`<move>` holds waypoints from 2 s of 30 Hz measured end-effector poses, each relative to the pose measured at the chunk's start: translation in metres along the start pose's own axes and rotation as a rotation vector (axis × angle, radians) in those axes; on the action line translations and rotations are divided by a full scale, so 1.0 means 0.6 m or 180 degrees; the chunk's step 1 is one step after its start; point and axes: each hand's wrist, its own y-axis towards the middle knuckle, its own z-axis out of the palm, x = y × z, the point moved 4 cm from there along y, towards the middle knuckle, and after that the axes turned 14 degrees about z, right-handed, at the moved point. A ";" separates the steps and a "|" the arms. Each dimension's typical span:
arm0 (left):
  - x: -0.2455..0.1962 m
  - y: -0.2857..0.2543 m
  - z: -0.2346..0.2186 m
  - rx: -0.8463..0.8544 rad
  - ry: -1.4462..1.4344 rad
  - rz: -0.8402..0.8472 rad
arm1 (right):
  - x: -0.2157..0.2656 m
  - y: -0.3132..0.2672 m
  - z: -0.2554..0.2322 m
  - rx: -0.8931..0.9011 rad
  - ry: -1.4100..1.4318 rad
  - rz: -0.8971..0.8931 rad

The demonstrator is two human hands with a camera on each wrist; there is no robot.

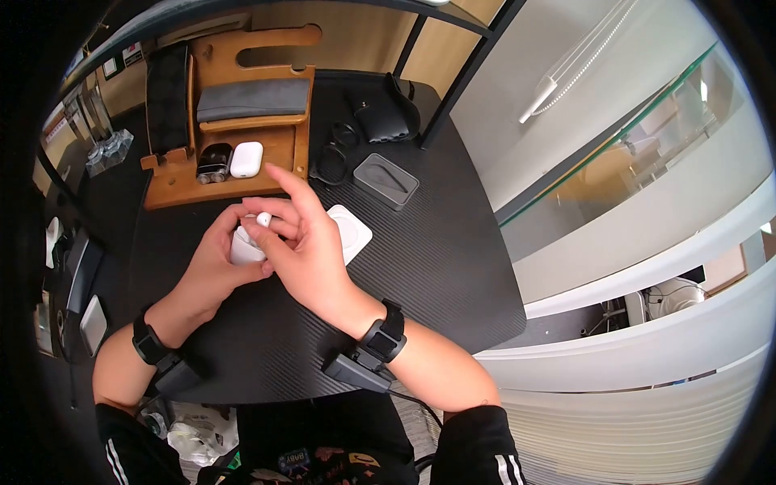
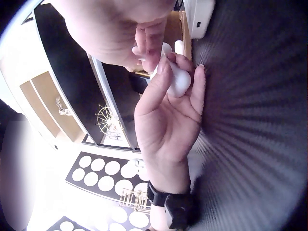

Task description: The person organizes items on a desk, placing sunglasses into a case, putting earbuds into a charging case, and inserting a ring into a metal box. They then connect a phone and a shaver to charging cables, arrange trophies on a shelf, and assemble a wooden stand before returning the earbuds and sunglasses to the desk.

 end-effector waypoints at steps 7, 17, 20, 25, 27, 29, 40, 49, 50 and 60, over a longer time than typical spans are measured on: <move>-0.001 0.000 0.001 0.0034 -0.0022 -0.0078 | -0.001 -0.002 -0.004 -0.0049 -0.0281 -0.0187; 0.001 0.000 -0.001 0.0008 0.0029 -0.0008 | -0.005 0.000 -0.007 -0.0184 -0.0032 -0.0080; -0.003 0.000 0.001 0.0050 0.0064 -0.0047 | -0.004 -0.001 -0.009 -0.0229 -0.0190 -0.0126; -0.002 -0.001 0.002 0.0020 0.0023 -0.0095 | -0.005 -0.001 -0.009 -0.0299 -0.0233 -0.0149; 0.003 -0.001 -0.002 0.0007 0.0038 -0.0002 | -0.008 0.001 -0.012 -0.0373 -0.0400 -0.0286; 0.002 -0.001 -0.002 0.0000 0.0039 -0.0018 | -0.007 0.001 -0.014 -0.0397 -0.0513 -0.0255; 0.003 -0.001 -0.002 -0.0046 0.0119 -0.0115 | -0.003 -0.004 -0.015 -0.0440 -0.0912 0.0119; 0.009 -0.002 -0.006 -0.0067 0.0146 -0.0214 | -0.004 0.004 -0.029 -0.0606 -0.0300 0.0133; 0.012 -0.002 -0.007 -0.0100 0.0119 -0.0186 | -0.002 0.003 -0.029 -0.0605 -0.0299 0.0129; 0.007 -0.006 -0.012 -0.0371 0.0016 -0.0415 | 0.020 -0.007 -0.031 -0.0319 -0.0013 -0.0095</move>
